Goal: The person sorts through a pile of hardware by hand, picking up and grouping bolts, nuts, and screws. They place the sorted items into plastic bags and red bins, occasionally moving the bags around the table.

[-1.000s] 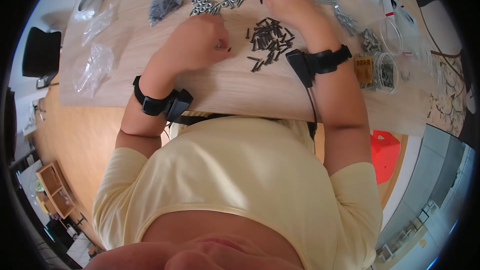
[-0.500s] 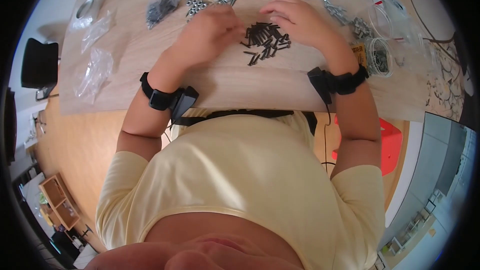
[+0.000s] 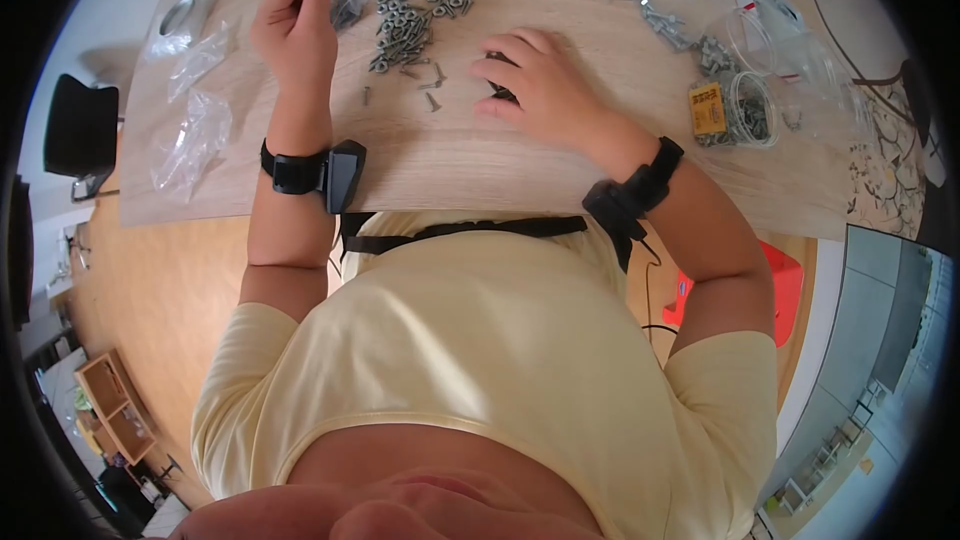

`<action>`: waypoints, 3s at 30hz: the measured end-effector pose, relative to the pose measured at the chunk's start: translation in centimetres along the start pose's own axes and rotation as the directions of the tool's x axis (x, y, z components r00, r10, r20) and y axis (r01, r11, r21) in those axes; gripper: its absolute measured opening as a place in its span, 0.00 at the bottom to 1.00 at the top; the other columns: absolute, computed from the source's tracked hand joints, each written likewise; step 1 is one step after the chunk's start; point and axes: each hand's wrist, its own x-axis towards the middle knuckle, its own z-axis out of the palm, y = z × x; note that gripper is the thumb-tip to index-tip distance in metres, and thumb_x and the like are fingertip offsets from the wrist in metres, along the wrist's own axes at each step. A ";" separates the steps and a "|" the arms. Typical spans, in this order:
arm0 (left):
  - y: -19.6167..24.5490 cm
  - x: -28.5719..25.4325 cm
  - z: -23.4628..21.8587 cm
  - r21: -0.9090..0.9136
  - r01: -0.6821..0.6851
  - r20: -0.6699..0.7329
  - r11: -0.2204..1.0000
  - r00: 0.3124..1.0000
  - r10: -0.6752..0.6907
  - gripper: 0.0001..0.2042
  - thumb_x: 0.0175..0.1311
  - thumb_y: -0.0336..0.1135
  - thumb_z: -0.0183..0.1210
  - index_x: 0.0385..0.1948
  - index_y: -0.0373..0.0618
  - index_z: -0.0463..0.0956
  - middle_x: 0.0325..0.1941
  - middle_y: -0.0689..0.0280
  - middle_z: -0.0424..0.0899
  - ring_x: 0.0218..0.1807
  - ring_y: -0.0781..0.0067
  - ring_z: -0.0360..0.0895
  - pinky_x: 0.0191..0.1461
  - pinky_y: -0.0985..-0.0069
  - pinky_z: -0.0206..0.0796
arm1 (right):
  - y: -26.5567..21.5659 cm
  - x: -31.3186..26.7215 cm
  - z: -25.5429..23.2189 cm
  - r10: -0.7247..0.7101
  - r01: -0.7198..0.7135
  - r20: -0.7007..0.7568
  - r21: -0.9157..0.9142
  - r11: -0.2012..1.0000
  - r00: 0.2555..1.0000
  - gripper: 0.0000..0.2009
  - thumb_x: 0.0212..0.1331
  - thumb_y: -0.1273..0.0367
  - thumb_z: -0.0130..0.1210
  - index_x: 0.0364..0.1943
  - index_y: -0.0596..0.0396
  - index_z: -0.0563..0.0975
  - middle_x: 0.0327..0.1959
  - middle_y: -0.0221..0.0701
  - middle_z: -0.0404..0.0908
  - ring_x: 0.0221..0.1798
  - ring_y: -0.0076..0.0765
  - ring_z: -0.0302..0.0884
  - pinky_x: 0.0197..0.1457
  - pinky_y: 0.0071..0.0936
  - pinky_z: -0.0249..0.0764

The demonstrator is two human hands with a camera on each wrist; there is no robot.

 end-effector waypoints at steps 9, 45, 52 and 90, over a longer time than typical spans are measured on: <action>-0.3 -0.6 0.7 -0.086 0.092 0.048 0.992 0.995 -0.088 0.04 0.58 0.26 0.59 0.31 0.35 0.80 0.28 0.70 0.80 0.30 0.87 0.70 0.35 0.89 0.61 | 0.1 0.4 0.0 -0.045 0.045 -0.041 -0.024 0.999 0.998 0.06 0.48 0.67 0.59 0.28 0.50 0.74 0.31 0.30 0.70 0.33 0.39 0.71 0.38 0.35 0.70; -0.4 -3.1 2.8 -0.747 0.593 0.606 -0.300 0.423 -0.674 0.08 0.65 0.33 0.43 0.37 0.41 0.70 0.28 0.65 0.72 0.27 0.75 0.66 0.24 0.82 0.57 | -3.6 2.3 -0.3 0.062 -0.060 -0.065 0.027 0.998 0.996 0.15 0.46 0.66 0.64 0.35 0.60 0.76 0.36 0.35 0.75 0.42 0.44 0.74 0.45 0.33 0.72; -1.1 -3.8 3.4 -0.662 0.704 0.642 -0.257 0.356 -0.679 0.08 0.64 0.33 0.43 0.35 0.40 0.69 0.28 0.65 0.72 0.26 0.75 0.66 0.23 0.83 0.56 | -3.3 2.4 -0.4 0.129 -0.185 0.265 0.198 0.963 0.956 0.08 0.45 0.74 0.57 0.31 0.59 0.75 0.32 0.38 0.73 0.36 0.46 0.73 0.40 0.36 0.71; 0.5 -4.6 4.5 -0.327 0.867 0.825 -0.377 0.067 -0.562 0.11 0.64 0.38 0.46 0.28 0.40 0.72 0.27 0.66 0.70 0.22 0.78 0.62 0.14 0.86 0.47 | 2.7 0.2 -5.2 0.352 -0.421 0.424 0.077 0.904 0.834 0.25 0.38 0.78 0.56 0.48 0.55 0.68 0.45 0.39 0.67 0.45 0.39 0.71 0.40 0.27 0.73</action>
